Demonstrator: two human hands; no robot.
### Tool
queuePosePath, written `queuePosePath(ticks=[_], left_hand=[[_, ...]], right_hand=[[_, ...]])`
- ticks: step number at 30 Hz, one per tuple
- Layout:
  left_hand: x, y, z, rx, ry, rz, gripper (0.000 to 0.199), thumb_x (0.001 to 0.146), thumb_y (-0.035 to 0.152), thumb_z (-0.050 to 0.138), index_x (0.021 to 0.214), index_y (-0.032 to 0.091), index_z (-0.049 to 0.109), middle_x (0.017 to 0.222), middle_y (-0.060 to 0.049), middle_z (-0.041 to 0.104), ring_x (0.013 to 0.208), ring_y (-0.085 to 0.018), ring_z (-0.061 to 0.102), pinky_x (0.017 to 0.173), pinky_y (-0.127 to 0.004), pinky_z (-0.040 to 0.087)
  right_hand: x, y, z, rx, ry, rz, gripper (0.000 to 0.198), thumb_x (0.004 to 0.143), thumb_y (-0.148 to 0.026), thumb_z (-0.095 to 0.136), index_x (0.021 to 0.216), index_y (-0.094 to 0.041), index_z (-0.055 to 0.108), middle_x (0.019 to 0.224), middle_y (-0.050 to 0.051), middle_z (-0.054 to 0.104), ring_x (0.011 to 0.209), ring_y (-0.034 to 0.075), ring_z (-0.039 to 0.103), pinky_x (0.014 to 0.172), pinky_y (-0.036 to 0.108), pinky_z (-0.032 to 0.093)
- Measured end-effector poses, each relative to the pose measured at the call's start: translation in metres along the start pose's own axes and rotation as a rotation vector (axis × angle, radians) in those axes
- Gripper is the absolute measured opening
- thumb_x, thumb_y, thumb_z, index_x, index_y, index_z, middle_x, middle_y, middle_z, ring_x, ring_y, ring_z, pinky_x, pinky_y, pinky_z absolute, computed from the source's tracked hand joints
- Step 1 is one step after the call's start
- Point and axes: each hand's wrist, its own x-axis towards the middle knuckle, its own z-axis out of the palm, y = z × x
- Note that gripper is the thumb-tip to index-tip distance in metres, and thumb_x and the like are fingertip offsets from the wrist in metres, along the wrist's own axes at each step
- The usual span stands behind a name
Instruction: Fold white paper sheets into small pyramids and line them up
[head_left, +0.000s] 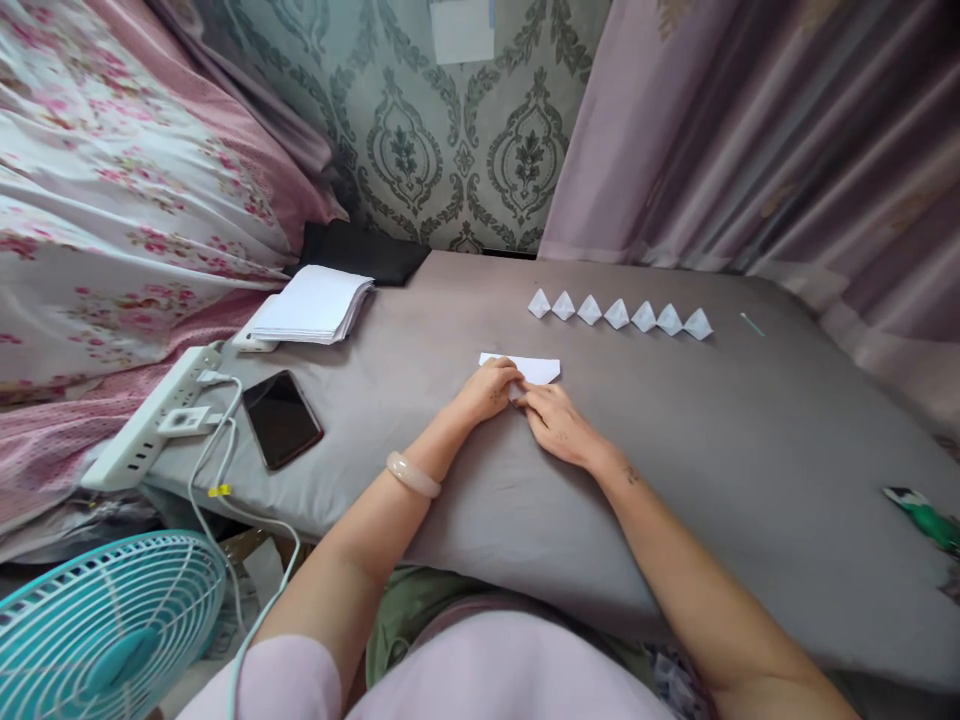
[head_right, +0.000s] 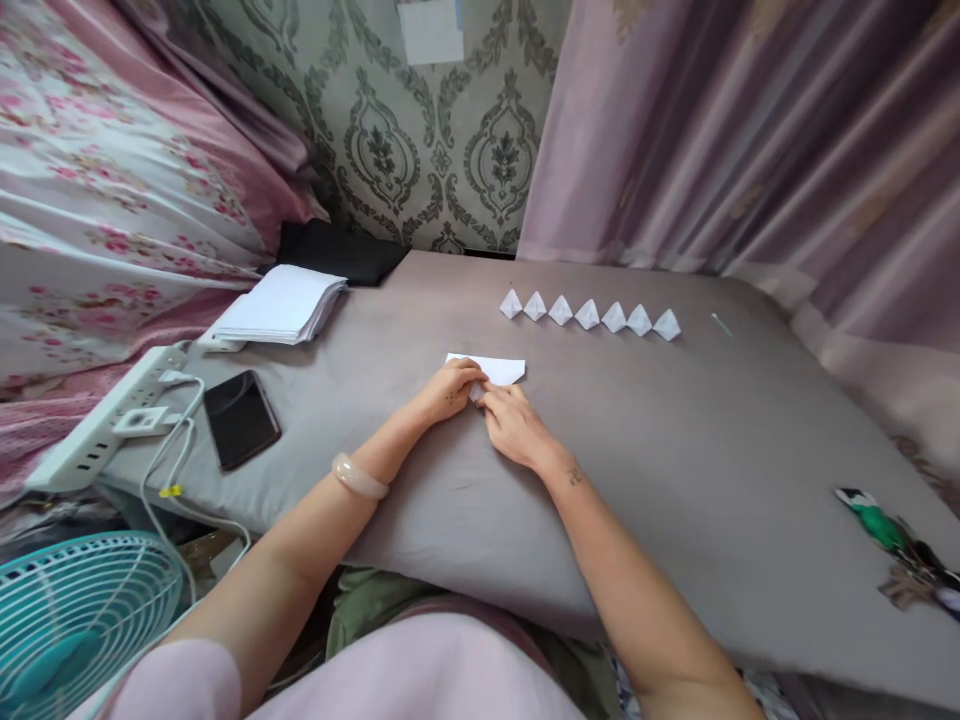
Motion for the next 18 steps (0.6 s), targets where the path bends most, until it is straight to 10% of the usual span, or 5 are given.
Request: queuePosePath(ticks=[7, 18], left_hand=[[-0.01, 0.007, -0.004, 0.008, -0.02, 0.002, 0.026, 0.09, 0.026, 0.05, 0.107, 0.017, 0.068, 0.109, -0.012, 0.062, 0.104, -0.021, 0.057, 0.096, -0.039, 0.046], [-0.016, 0.032, -0.015, 0.233, -0.181, -0.013, 0.029, 0.095, 0.029, 0.044, 0.116, 0.014, 0.057, 0.121, -0.013, 0.055, 0.116, -0.024, 0.047, 0.102, -0.037, 0.042]], right_hand=[[-0.009, 0.013, -0.006, 0.106, 0.001, -0.096, 0.04, 0.092, -0.016, 0.033, 0.121, -0.021, 0.061, 0.133, 0.009, 0.054, 0.122, 0.019, 0.052, 0.107, 0.039, 0.04], [0.0, 0.04, -0.019, -0.265, 0.079, 0.125, 0.039, 0.092, -0.022, 0.037, 0.122, -0.018, 0.062, 0.133, 0.009, 0.058, 0.121, 0.025, 0.051, 0.102, 0.043, 0.04]])
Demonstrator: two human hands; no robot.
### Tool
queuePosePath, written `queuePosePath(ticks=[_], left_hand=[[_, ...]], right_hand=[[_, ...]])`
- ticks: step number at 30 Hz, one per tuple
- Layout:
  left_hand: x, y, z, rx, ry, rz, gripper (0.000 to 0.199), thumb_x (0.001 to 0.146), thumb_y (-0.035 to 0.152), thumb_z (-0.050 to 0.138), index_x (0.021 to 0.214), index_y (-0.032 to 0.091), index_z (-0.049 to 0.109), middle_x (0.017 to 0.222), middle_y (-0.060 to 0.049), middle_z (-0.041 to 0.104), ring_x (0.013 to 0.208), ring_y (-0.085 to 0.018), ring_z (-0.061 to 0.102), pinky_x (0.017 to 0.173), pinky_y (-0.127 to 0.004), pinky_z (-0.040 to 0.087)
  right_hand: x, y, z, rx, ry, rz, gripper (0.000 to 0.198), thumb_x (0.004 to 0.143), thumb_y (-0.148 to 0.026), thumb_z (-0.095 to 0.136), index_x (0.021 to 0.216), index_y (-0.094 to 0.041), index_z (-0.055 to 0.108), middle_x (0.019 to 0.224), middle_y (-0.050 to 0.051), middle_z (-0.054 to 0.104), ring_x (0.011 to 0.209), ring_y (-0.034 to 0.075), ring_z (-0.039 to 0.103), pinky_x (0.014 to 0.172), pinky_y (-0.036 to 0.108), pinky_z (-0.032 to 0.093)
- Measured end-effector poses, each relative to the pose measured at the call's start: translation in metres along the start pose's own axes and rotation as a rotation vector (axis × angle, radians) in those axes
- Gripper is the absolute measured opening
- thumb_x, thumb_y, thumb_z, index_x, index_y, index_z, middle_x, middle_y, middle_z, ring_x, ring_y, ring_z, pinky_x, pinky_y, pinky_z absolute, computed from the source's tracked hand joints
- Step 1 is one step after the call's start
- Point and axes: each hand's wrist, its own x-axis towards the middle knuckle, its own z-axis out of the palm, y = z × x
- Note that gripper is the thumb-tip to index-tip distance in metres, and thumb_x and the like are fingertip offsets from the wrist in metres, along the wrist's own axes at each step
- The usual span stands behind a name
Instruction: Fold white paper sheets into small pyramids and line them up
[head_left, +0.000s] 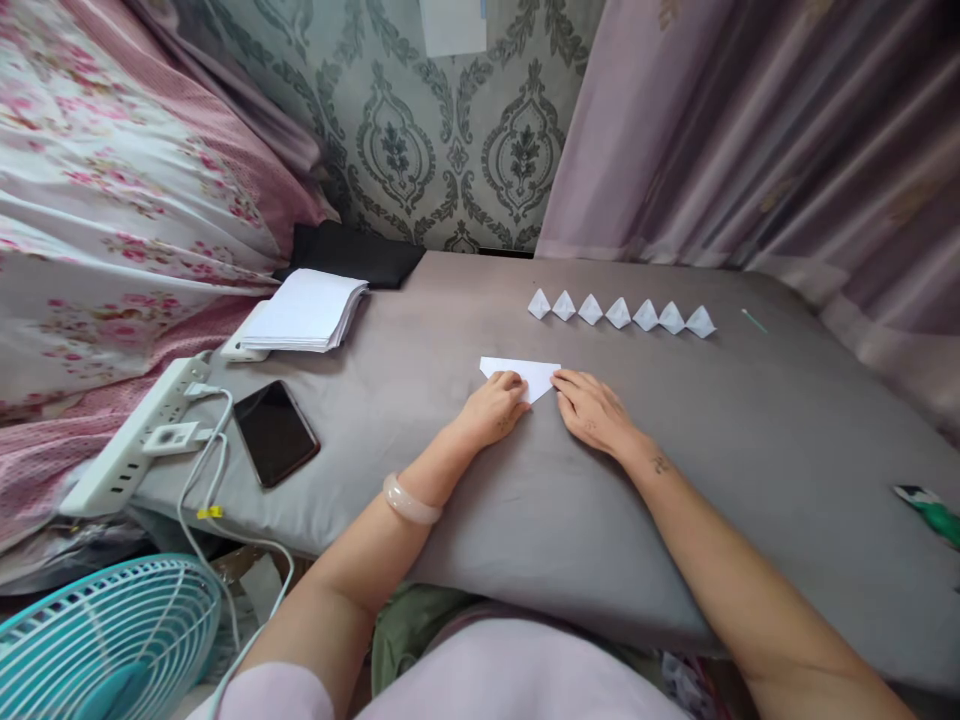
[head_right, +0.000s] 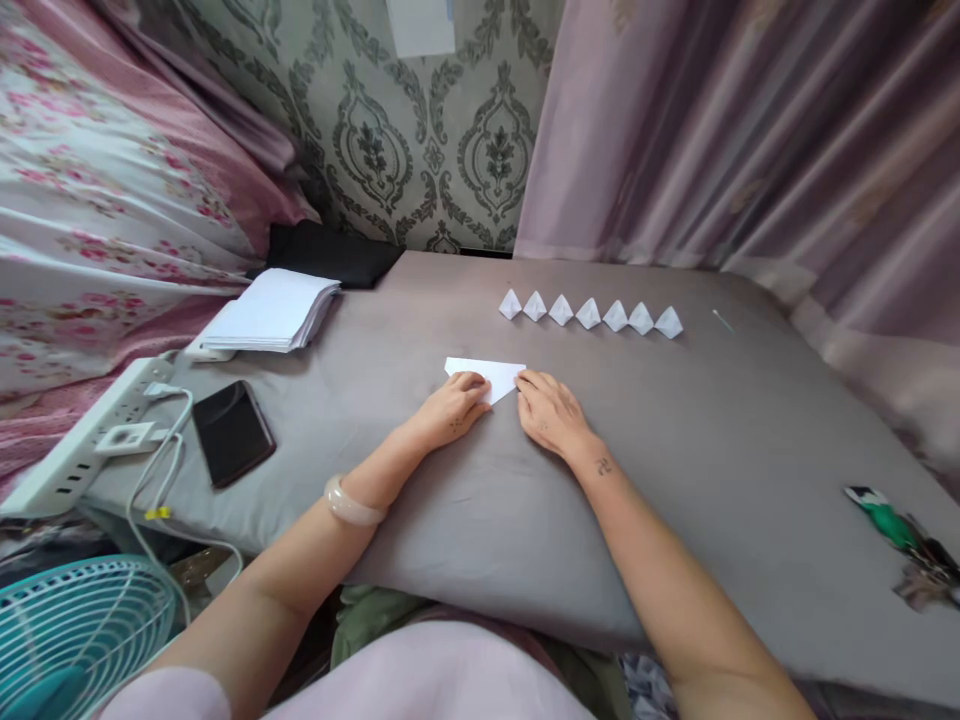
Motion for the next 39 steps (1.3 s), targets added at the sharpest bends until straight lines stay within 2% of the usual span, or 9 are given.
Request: queuePosePath(ticks=[4, 8, 11, 15, 22, 26, 29, 32, 39], left_hand=[[0.001, 0.009, 0.0, 0.134, -0.049, 0.006, 0.028, 0.097, 0.024, 0.036, 0.109, 0.011, 0.058, 0.114, -0.013, 0.058, 0.111, -0.024, 0.049, 0.1, -0.037, 0.043], [0.001, 0.01, 0.002, 0.126, -0.034, -0.007, 0.026, 0.097, 0.024, 0.036, 0.106, 0.012, 0.057, 0.111, -0.013, 0.058, 0.112, -0.024, 0.05, 0.1, -0.036, 0.044], [0.0, 0.01, 0.002, 0.079, -0.017, -0.04, 0.023, 0.096, 0.023, 0.037, 0.104, 0.014, 0.057, 0.111, -0.012, 0.059, 0.116, -0.024, 0.05, 0.1, -0.035, 0.044], [0.0, 0.01, 0.0, 0.042, 0.004, -0.044, 0.02, 0.096, 0.023, 0.039, 0.104, 0.014, 0.055, 0.113, -0.013, 0.059, 0.115, -0.024, 0.05, 0.1, -0.037, 0.045], [0.0, 0.01, -0.001, 0.068, -0.009, -0.04, 0.021, 0.096, 0.024, 0.039, 0.103, 0.013, 0.055, 0.113, -0.013, 0.056, 0.113, -0.024, 0.049, 0.101, -0.036, 0.044], [-0.001, 0.011, -0.003, 0.079, -0.008, -0.077, 0.022, 0.095, 0.027, 0.041, 0.107, 0.015, 0.054, 0.116, -0.014, 0.056, 0.112, -0.025, 0.049, 0.099, -0.039, 0.045], [-0.002, 0.011, -0.002, 0.097, -0.002, -0.083, 0.021, 0.095, 0.028, 0.041, 0.107, 0.017, 0.055, 0.114, -0.012, 0.057, 0.11, -0.025, 0.051, 0.096, -0.04, 0.046], [-0.003, 0.01, 0.0, 0.096, 0.013, -0.075, 0.022, 0.095, 0.027, 0.04, 0.108, 0.017, 0.055, 0.11, -0.011, 0.058, 0.11, -0.024, 0.051, 0.095, -0.038, 0.047], [-0.005, 0.011, 0.0, 0.119, 0.037, -0.16, 0.029, 0.094, 0.034, 0.043, 0.109, 0.016, 0.06, 0.111, -0.013, 0.056, 0.104, -0.026, 0.051, 0.091, -0.039, 0.048]], right_hand=[[0.026, 0.004, 0.001, 0.052, 0.03, 0.076, 0.033, 0.092, -0.024, 0.039, 0.104, -0.019, 0.07, 0.115, 0.009, 0.066, 0.103, 0.024, 0.057, 0.093, 0.039, 0.043], [0.055, 0.005, 0.013, 0.161, 0.085, 0.051, 0.034, 0.085, -0.017, 0.044, 0.109, -0.017, 0.068, 0.112, 0.009, 0.067, 0.103, 0.022, 0.055, 0.095, 0.036, 0.042], [0.065, 0.005, 0.024, 0.159, 0.085, 0.058, 0.037, 0.083, -0.015, 0.044, 0.109, -0.018, 0.069, 0.11, 0.009, 0.065, 0.103, 0.024, 0.053, 0.095, 0.038, 0.042], [0.066, 0.006, 0.031, 0.146, 0.094, 0.074, 0.038, 0.081, -0.015, 0.044, 0.108, -0.02, 0.07, 0.109, 0.01, 0.063, 0.1, 0.025, 0.052, 0.093, 0.039, 0.043], [0.065, 0.007, 0.03, 0.168, 0.084, 0.059, 0.036, 0.08, -0.013, 0.044, 0.105, -0.02, 0.069, 0.107, 0.009, 0.063, 0.098, 0.025, 0.053, 0.091, 0.039, 0.043], [0.066, 0.007, 0.028, 0.233, 0.138, 0.04, 0.032, 0.078, -0.012, 0.046, 0.099, -0.02, 0.068, 0.108, 0.008, 0.064, 0.099, 0.024, 0.054, 0.09, 0.037, 0.043], [0.067, 0.006, 0.026, 0.274, 0.158, 0.021, 0.021, 0.078, -0.018, 0.051, 0.092, -0.022, 0.066, 0.104, 0.006, 0.066, 0.096, 0.022, 0.055, 0.089, 0.037, 0.041], [0.066, 0.003, 0.022, 0.29, 0.111, 0.007, 0.012, 0.081, -0.029, 0.056, 0.089, -0.023, 0.064, 0.095, 0.003, 0.068, 0.09, 0.022, 0.058, 0.09, 0.039, 0.038], [0.064, -0.007, 0.013, 0.124, -0.001, -0.083, 0.025, 0.087, -0.023, 0.055, 0.109, -0.026, 0.067, 0.101, 0.005, 0.069, 0.1, 0.023, 0.055, 0.093, 0.044, 0.027]])
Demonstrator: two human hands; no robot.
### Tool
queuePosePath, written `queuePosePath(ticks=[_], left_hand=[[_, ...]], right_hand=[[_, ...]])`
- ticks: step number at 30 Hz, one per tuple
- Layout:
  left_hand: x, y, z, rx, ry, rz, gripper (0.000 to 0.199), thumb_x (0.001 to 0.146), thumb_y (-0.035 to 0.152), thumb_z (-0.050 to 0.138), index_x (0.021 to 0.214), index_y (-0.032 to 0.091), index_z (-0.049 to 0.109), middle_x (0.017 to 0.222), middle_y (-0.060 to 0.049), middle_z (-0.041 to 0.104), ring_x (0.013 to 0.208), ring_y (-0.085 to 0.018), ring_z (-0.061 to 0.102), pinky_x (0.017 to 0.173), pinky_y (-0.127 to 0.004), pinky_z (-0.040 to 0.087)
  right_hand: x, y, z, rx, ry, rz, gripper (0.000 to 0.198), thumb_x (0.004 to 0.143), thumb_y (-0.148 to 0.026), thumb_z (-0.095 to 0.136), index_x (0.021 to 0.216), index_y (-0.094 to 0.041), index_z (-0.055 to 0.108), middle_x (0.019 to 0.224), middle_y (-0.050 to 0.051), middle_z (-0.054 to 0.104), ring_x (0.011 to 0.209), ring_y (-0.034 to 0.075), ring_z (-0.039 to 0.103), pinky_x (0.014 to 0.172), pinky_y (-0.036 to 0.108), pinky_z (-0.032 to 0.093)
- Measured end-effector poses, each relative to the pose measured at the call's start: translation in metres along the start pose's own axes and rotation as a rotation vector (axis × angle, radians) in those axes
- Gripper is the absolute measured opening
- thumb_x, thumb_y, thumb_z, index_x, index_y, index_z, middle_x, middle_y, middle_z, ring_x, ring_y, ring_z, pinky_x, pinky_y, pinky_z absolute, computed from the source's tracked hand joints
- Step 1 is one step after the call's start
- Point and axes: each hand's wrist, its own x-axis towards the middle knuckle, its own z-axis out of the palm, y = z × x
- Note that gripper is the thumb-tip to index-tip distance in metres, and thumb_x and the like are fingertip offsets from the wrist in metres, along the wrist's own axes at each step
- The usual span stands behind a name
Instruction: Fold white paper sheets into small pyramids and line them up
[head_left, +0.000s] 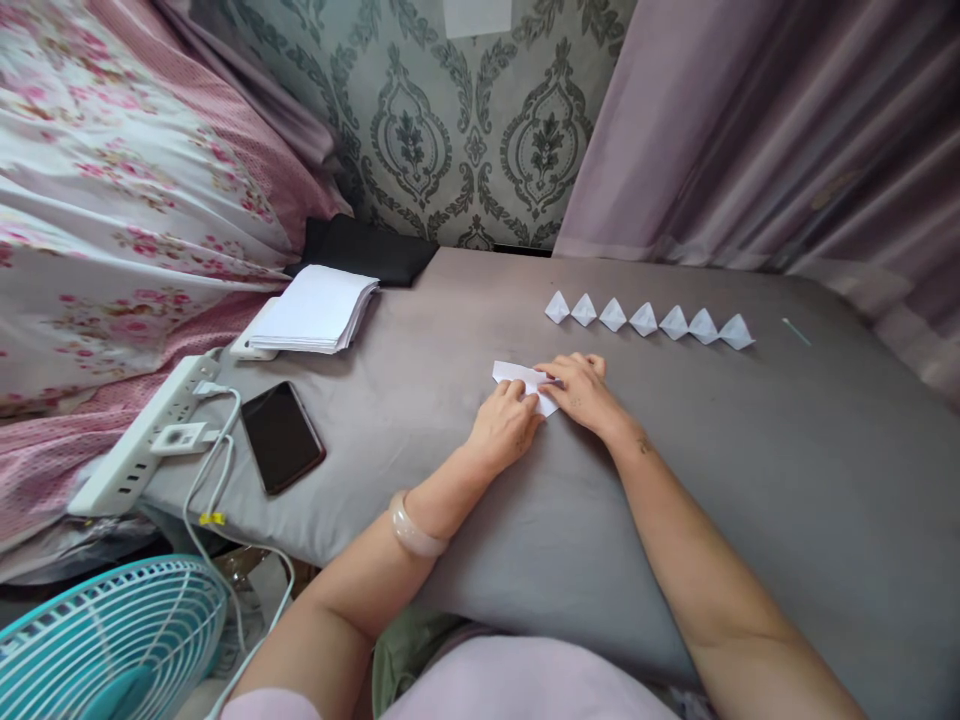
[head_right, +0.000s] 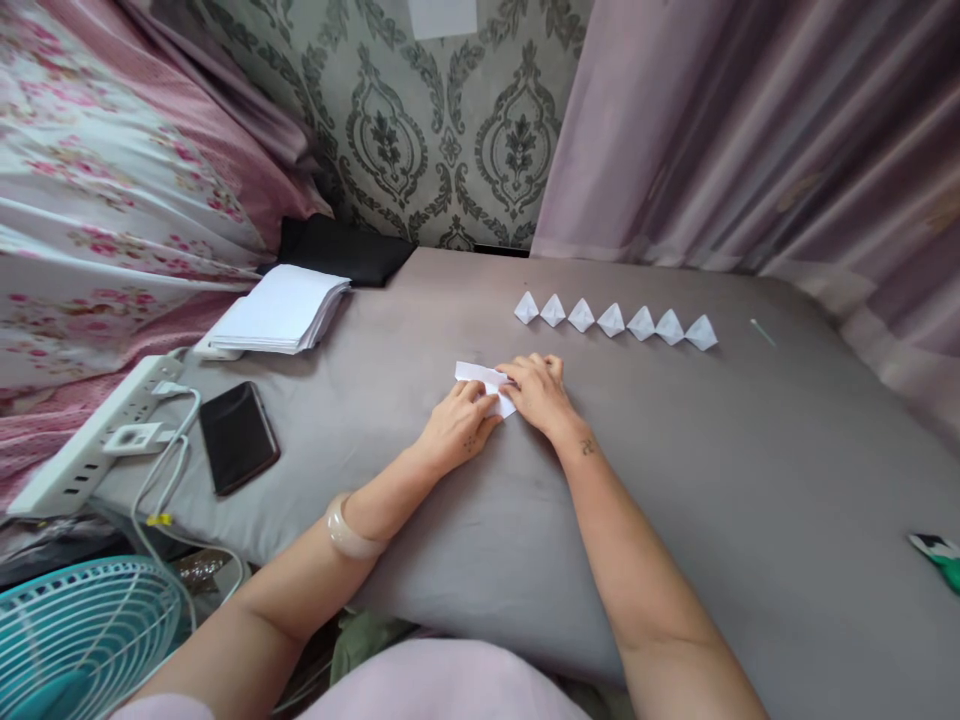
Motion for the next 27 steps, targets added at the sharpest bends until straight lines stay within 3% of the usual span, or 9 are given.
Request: queuePosePath(ticks=[7, 10, 13, 15, 21, 27], left_hand=[[0.001, -0.006, -0.004, -0.069, 0.014, -0.03, 0.026, 0.092, 0.039, 0.049, 0.102, 0.021, 0.064, 0.105, -0.008, 0.06, 0.101, -0.025, 0.054, 0.084, -0.035, 0.05], [0.005, -0.013, -0.005, -0.16, 0.049, -0.104, 0.024, 0.091, 0.032, 0.049, 0.108, 0.02, 0.06, 0.106, -0.008, 0.061, 0.099, -0.023, 0.057, 0.08, -0.032, 0.05], [0.011, -0.028, -0.005, -0.178, 0.197, -0.117, 0.039, 0.084, 0.018, 0.05, 0.123, 0.017, 0.052, 0.12, -0.011, 0.055, 0.108, -0.023, 0.052, 0.089, -0.035, 0.046], [0.015, -0.04, -0.004, -0.149, 0.228, -0.098, 0.048, 0.08, 0.013, 0.052, 0.128, 0.018, 0.05, 0.129, -0.011, 0.052, 0.116, -0.027, 0.046, 0.097, -0.04, 0.039], [0.026, -0.059, -0.006, -0.26, 0.032, -0.14, 0.033, 0.085, 0.017, 0.049, 0.115, 0.023, 0.061, 0.112, -0.007, 0.063, 0.108, -0.025, 0.052, 0.094, -0.043, 0.034], [0.029, -0.064, -0.009, -0.361, 0.002, -0.137, 0.019, 0.086, 0.02, 0.052, 0.095, 0.022, 0.069, 0.103, -0.005, 0.066, 0.103, -0.023, 0.055, 0.094, -0.043, 0.032]], right_hand=[[-0.001, -0.007, -0.004, -0.091, -0.046, -0.037, 0.027, 0.09, -0.019, 0.05, 0.097, -0.028, 0.074, 0.092, 0.006, 0.067, 0.094, 0.023, 0.052, 0.092, 0.044, 0.026], [-0.003, -0.008, -0.004, -0.107, -0.046, -0.045, 0.03, 0.09, -0.017, 0.048, 0.1, -0.028, 0.074, 0.093, 0.007, 0.066, 0.093, 0.022, 0.051, 0.091, 0.043, 0.026], [-0.004, -0.008, -0.004, -0.119, -0.048, -0.049, 0.03, 0.091, -0.017, 0.048, 0.103, -0.027, 0.074, 0.095, 0.007, 0.065, 0.094, 0.022, 0.05, 0.089, 0.042, 0.026], [-0.004, -0.009, -0.004, -0.127, -0.05, -0.047, 0.03, 0.091, -0.017, 0.049, 0.103, -0.026, 0.074, 0.096, 0.007, 0.065, 0.094, 0.022, 0.05, 0.09, 0.041, 0.026], [-0.007, -0.011, -0.002, -0.123, -0.03, -0.046, 0.027, 0.09, -0.015, 0.05, 0.1, -0.025, 0.073, 0.098, 0.006, 0.066, 0.095, 0.021, 0.05, 0.089, 0.039, 0.025], [-0.009, -0.006, -0.006, -0.117, -0.07, -0.04, 0.027, 0.092, -0.017, 0.048, 0.102, -0.024, 0.072, 0.102, 0.005, 0.068, 0.093, 0.021, 0.051, 0.088, 0.038, 0.025]])
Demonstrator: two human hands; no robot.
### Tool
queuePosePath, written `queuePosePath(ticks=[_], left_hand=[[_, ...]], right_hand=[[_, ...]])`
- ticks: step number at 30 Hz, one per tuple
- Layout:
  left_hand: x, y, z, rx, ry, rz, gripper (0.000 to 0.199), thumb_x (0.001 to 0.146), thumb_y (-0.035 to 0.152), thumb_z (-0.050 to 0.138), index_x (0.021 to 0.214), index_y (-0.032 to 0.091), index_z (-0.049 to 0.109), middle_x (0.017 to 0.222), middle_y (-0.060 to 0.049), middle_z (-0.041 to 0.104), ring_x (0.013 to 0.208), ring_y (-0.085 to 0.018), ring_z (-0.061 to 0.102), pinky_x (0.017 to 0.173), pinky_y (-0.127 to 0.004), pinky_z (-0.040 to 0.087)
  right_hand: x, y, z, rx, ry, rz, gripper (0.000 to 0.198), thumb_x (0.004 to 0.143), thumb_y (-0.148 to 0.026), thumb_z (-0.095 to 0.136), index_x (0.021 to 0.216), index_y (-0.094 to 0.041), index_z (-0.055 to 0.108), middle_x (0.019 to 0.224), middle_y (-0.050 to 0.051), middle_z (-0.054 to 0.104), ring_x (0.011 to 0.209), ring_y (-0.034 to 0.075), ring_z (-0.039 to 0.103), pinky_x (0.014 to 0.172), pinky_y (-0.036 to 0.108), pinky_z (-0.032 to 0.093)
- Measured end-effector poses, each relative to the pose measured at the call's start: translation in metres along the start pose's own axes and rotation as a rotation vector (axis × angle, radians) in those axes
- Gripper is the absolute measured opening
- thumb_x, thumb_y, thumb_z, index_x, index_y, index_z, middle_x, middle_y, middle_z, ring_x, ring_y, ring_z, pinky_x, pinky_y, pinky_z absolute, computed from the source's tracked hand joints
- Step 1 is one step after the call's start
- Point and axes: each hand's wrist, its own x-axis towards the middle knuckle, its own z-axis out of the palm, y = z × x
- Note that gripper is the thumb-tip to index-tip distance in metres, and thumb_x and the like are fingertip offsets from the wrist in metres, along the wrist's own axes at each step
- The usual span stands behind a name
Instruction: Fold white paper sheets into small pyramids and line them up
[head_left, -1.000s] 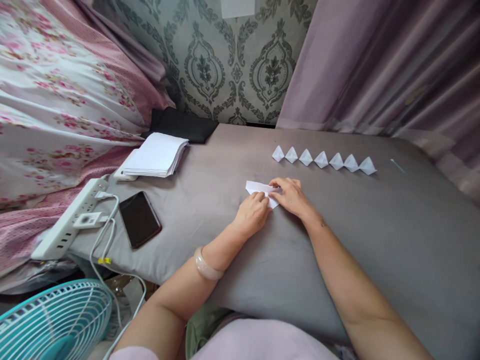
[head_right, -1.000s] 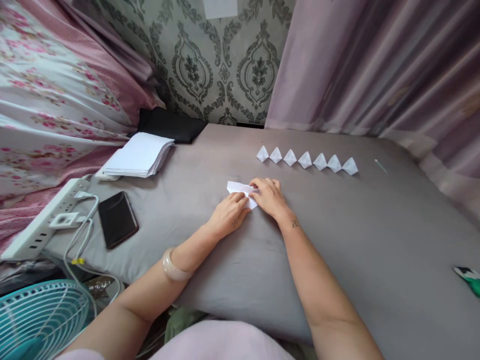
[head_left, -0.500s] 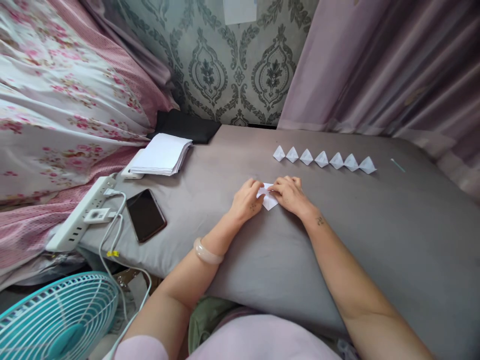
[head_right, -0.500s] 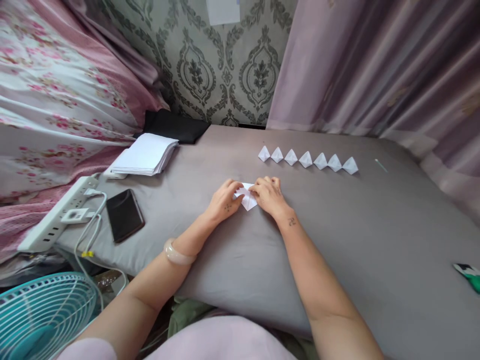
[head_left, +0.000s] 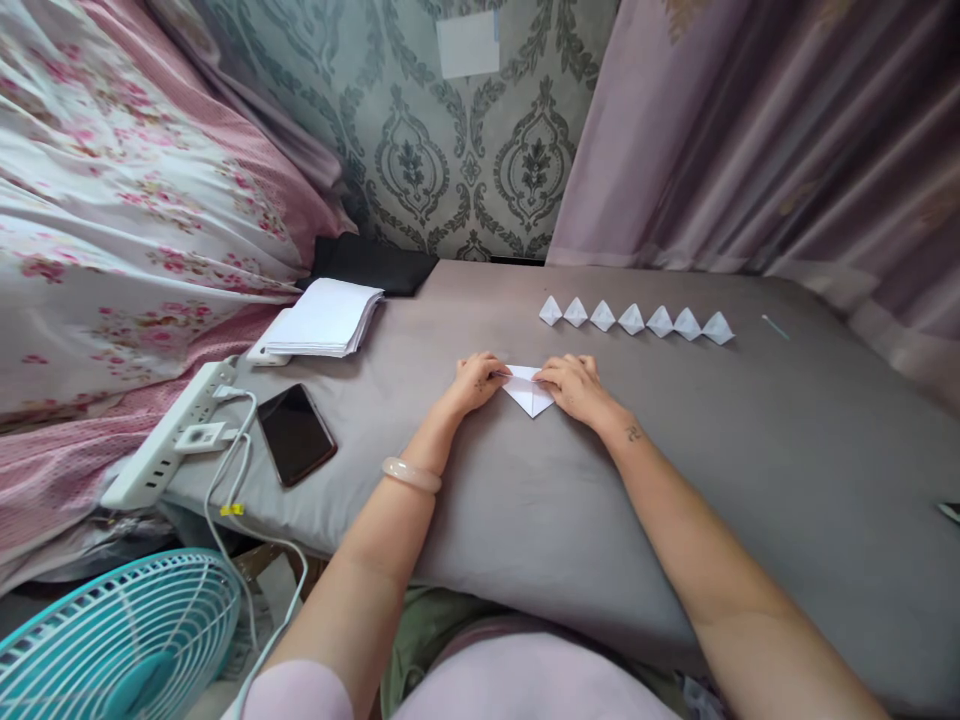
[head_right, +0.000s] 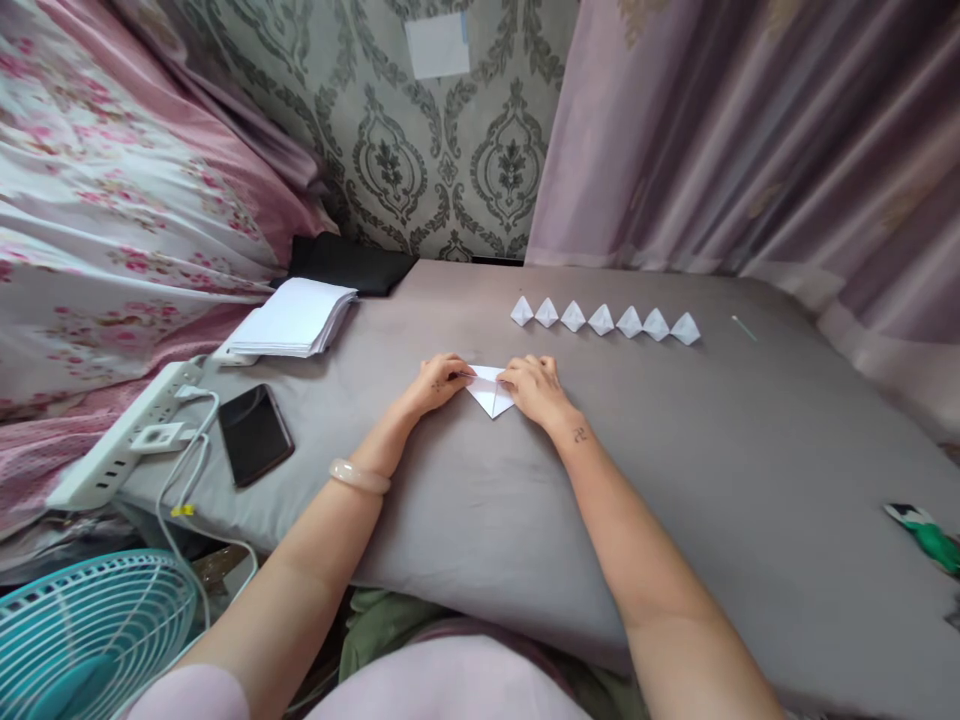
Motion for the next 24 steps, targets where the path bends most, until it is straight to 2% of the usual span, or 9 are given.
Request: queuePosePath(ticks=[7, 14, 19, 24], left_hand=[[0.001, -0.004, -0.001, 0.055, -0.016, 0.069, 0.019, 0.088, 0.021, 0.052, 0.095, 0.022, 0.07, 0.107, -0.006, 0.066, 0.105, -0.024, 0.055, 0.095, -0.043, 0.031], [0.001, -0.011, -0.005, 0.221, -0.037, 0.303, 0.025, 0.094, 0.025, 0.045, 0.1, 0.02, 0.069, 0.109, -0.008, 0.066, 0.103, -0.022, 0.055, 0.09, -0.037, 0.035], [0.002, -0.019, -0.005, 0.274, -0.055, 0.473, 0.033, 0.094, 0.017, 0.037, 0.106, 0.016, 0.067, 0.109, -0.012, 0.065, 0.098, -0.02, 0.056, 0.088, -0.034, 0.042], [0.001, -0.02, -0.007, 0.36, -0.08, 0.52, 0.038, 0.092, 0.011, 0.035, 0.111, 0.016, 0.067, 0.109, -0.01, 0.064, 0.097, -0.02, 0.055, 0.091, -0.032, 0.043]], right_hand=[[-0.011, 0.016, 0.002, 0.007, 0.01, -0.003, 0.027, 0.093, -0.016, 0.044, 0.103, -0.02, 0.069, 0.104, 0.008, 0.066, 0.094, 0.02, 0.051, 0.087, 0.035, 0.03], [-0.023, 0.017, 0.01, -0.071, 0.051, -0.044, 0.034, 0.092, -0.008, 0.039, 0.109, -0.019, 0.066, 0.108, 0.01, 0.063, 0.096, 0.022, 0.048, 0.086, 0.034, 0.033], [-0.026, 0.019, 0.015, -0.115, 0.07, -0.062, 0.036, 0.091, -0.006, 0.038, 0.111, -0.018, 0.065, 0.111, 0.01, 0.062, 0.097, 0.022, 0.049, 0.085, 0.034, 0.031], [-0.03, 0.02, 0.016, -0.126, 0.074, -0.076, 0.039, 0.09, -0.004, 0.036, 0.112, -0.019, 0.065, 0.112, 0.01, 0.062, 0.098, 0.021, 0.05, 0.085, 0.035, 0.031]])
